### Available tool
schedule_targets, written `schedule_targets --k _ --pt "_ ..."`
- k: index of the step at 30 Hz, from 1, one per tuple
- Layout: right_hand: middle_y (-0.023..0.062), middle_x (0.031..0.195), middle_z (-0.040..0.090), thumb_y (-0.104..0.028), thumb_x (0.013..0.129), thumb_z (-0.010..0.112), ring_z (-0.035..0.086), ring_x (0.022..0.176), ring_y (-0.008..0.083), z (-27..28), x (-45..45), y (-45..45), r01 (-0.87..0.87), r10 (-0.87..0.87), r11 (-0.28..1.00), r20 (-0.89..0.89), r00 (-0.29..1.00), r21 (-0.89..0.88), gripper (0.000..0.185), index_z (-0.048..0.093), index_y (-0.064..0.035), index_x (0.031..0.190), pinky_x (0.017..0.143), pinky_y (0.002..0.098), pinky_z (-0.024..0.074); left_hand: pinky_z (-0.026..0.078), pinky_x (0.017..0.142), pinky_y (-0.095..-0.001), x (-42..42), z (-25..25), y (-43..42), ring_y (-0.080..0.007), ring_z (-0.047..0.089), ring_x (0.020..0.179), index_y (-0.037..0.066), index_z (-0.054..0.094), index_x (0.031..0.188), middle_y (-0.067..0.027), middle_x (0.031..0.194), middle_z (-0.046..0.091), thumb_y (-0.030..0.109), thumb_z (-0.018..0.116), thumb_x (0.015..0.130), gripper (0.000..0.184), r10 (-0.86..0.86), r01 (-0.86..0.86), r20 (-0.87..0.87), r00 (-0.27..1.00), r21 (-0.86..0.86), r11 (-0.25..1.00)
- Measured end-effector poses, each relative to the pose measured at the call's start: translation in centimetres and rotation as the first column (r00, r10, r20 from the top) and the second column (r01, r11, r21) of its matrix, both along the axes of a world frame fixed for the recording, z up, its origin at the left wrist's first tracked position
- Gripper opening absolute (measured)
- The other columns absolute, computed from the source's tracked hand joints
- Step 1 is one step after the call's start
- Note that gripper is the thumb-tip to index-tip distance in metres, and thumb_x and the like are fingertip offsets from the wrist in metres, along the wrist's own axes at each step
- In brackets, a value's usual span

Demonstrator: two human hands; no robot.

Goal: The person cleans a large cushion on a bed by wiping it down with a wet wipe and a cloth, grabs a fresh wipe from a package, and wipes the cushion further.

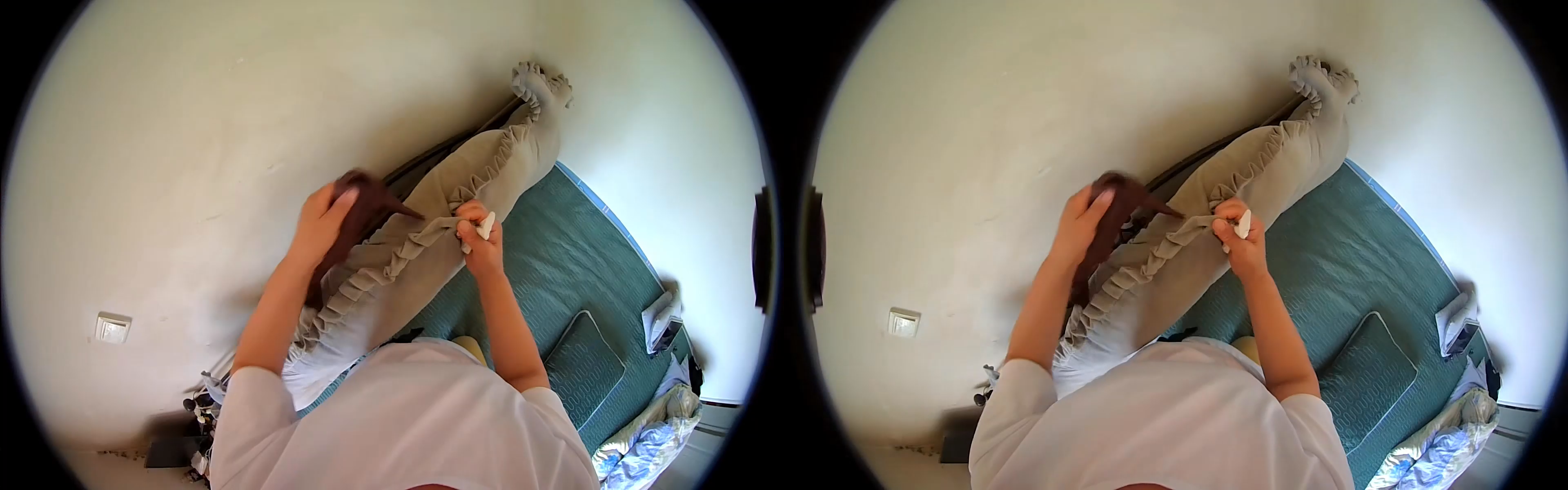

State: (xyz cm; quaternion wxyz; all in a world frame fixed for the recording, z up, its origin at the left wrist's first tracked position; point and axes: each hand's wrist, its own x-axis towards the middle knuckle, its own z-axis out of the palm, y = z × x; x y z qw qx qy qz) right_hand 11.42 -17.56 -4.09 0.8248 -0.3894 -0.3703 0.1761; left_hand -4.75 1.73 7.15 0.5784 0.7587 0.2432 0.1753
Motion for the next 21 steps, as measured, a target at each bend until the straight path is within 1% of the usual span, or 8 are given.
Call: schedule_targets --k 2,3,4,5,9,14,19,21 --pt "0.0024 0.085 0.052 -0.012 0.083 0.066 0.044 0.076 0.0102 0.1 -0.5 0.2 0.016 -0.016 1.0 -0.03 0.999 0.0 0.013 0.058 -0.0018 0.081 0.069 0.024 0.0337 0.044 0.089 -0.0377 5.4 -2.9 -1.0 -0.0323 0.058 0.101 0.002 0.059 0.11 -0.0165 0.103 0.063 0.01 0.054 0.083 0.029 -0.119 0.064 0.13 0.984 0.363 0.93" --pt "0.002 0.085 0.052 -0.011 0.083 0.066 0.044 0.076 0.0099 0.1 -0.6 0.4 0.029 -0.03 1.0 -0.067 0.997 -0.002 0.012 0.058 -0.0018 0.081 0.068 0.0241 0.0338 0.041 0.093 -0.0399 7.6 -3.3 -2.4 -0.0343 0.053 0.107 0.002 0.057 0.113 -0.0176 0.11 0.06 0.002 0.052 0.076 0.038 -0.299 0.126 0.13 0.945 0.7 0.703" --pt "0.002 0.085 0.052 -0.011 0.083 0.066 0.044 0.076 0.0099 0.0 -0.5 0.6 0.023 -0.023 1.0 -0.063 0.998 -0.002 0.012 0.058 -0.0018 0.081 0.068 0.0241 0.0338 0.04 0.095 -0.0422 9.9 -8.4 -1.3 -0.0347 0.051 0.108 0.003 0.056 0.116 -0.0174 0.114 0.059 -0.001 0.05 0.071 0.045 -0.516 0.372 0.036 0.856 0.65 0.663" --pt "0.0007 0.084 0.053 -0.01 0.083 0.067 0.044 0.075 0.0093 -0.3 -0.4 0.8 0.067 -0.064 0.998 -0.15 0.987 0.014 0.012 0.058 -0.0026 0.082 0.068 0.0237 0.0339 0.041 0.091 -0.0431 9.3 -7.9 -3.7 -0.0349 0.052 0.104 0.003 0.059 0.107 -0.0173 0.107 0.06 -0.002 0.049 0.071 0.038 -0.501 0.29 0.101 0.86 0.71 0.642" --pt "-0.0031 0.081 0.052 -0.01 0.083 0.068 0.043 0.071 0.0076 -1.0 -0.8 2.2 0.085 -0.101 0.995 -0.432 0.896 -0.058 0.01 0.059 -0.0057 0.083 0.065 0.0224 0.0343 0.042 0.082 -0.0434 5.7 -5.7 -2.2 -0.0365 0.053 0.094 0.002 0.059 0.094 -0.0174 0.094 0.059 -0.003 0.048 0.07 0.027 -0.518 0.488 -0.157 0.841 0.634 0.6" --pt "-0.0024 0.079 0.052 -0.01 0.082 0.069 0.044 0.07 0.008 -0.9 -0.7 2.9 0.095 -0.093 0.995 -0.349 0.932 -0.01 0.011 0.059 -0.0059 0.082 0.063 0.0226 0.0341 0.043 0.081 -0.0446 -1.8 -6.2 -1.3 -0.0358 0.053 0.093 0.003 0.059 0.093 -0.0163 0.092 0.058 0.0 0.048 0.068 0.027 -0.548 0.571 -0.24 0.802 0.579 0.582" --pt "0.003 0.083 0.051 -0.011 0.079 0.07 0.044 0.075 0.0128 -1.4 0.4 1.4 -0.035 0.056 0.994 -0.196 0.979 0.106 0.015 0.058 -0.0024 0.078 0.069 0.0249 0.0341 0.048 0.075 -0.0402 -7.8 -3.1 1.1 -0.0316 0.06 0.083 0.002 0.062 0.095 -0.0155 0.084 0.063 0.0 0.048 0.064 0.034 -0.375 0.637 -0.549 0.747 0.428 0.642" --pt "0.0031 0.086 0.051 -0.013 0.08 0.07 0.044 0.077 0.0128 -0.7 0.6 0.8 -0.057 0.083 0.99 -0.211 0.974 0.128 0.016 0.058 -0.003 0.078 0.07 0.0256 0.0336 0.05 0.07 -0.0342 -7.9 -1.0 2.9 -0.0229 0.061 0.076 0.001 0.062 0.096 -0.0117 0.079 0.064 -0.003 0.044 0.065 0.037 -0.28 0.429 -0.5 0.82 0.211 0.878"
